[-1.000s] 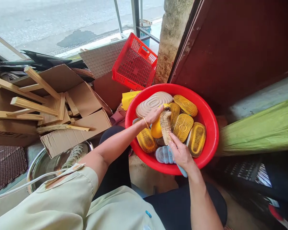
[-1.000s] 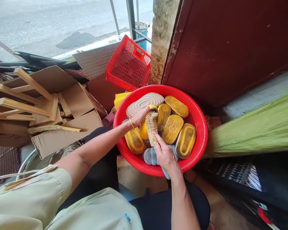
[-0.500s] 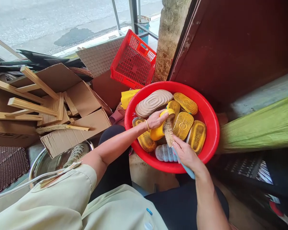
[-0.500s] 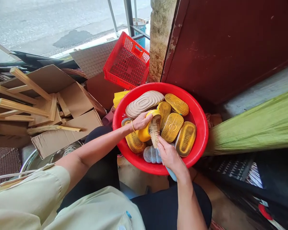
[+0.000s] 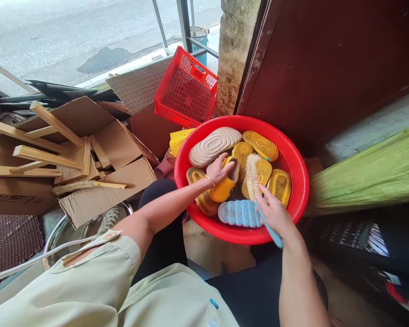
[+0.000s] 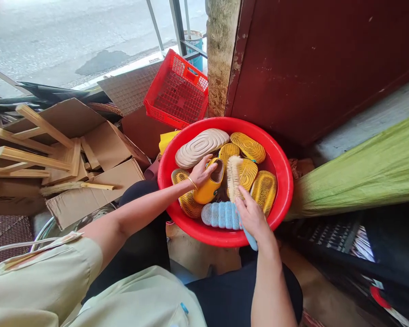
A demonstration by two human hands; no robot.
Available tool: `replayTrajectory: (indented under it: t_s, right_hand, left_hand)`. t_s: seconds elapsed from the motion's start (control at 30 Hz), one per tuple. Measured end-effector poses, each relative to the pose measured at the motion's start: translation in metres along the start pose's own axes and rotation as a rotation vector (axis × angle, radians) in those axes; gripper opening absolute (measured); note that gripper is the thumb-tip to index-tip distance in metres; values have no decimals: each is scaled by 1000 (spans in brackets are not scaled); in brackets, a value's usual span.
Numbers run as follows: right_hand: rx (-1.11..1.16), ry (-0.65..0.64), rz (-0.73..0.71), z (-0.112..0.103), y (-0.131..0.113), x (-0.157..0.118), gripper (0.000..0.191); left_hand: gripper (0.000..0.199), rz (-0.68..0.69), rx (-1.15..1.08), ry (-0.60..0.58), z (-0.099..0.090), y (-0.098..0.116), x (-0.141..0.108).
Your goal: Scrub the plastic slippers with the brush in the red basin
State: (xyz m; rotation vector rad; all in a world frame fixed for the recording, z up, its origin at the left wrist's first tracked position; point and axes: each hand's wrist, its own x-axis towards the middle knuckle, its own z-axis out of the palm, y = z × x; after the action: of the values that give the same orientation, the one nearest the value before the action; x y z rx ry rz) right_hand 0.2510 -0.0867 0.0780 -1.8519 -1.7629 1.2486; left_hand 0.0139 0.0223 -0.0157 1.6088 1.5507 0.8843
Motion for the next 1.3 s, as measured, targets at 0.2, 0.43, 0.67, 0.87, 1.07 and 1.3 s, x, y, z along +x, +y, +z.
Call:
replayTrajectory:
  t_s: [0.2,0.43,0.67,0.87,1.07,1.3]
  right_hand:
    - [-501,72,-54,39,-5,38,57]
    - [-740,-33,-18,59,-5,59,52]
    - [-729,67,-111,56,1,51,56]
    - [-787,187,-187,56,3,39,57]
    - [-795,251,-217,53,-7,42,55]
    - [-666,237,-161,43,-8,36,55]
  left_hand:
    - [61,89,260,-233,8,-6,-2]
    - [60,-59,323,-289,14,-13,4]
    - [66,-182,92,-211,3,-4,13]
    - [33,-124,207,-218,-6,9,18]
    - [34,48,415,-167,0,30,-1]
    - [38,86,124,-166,-2,32,-9]
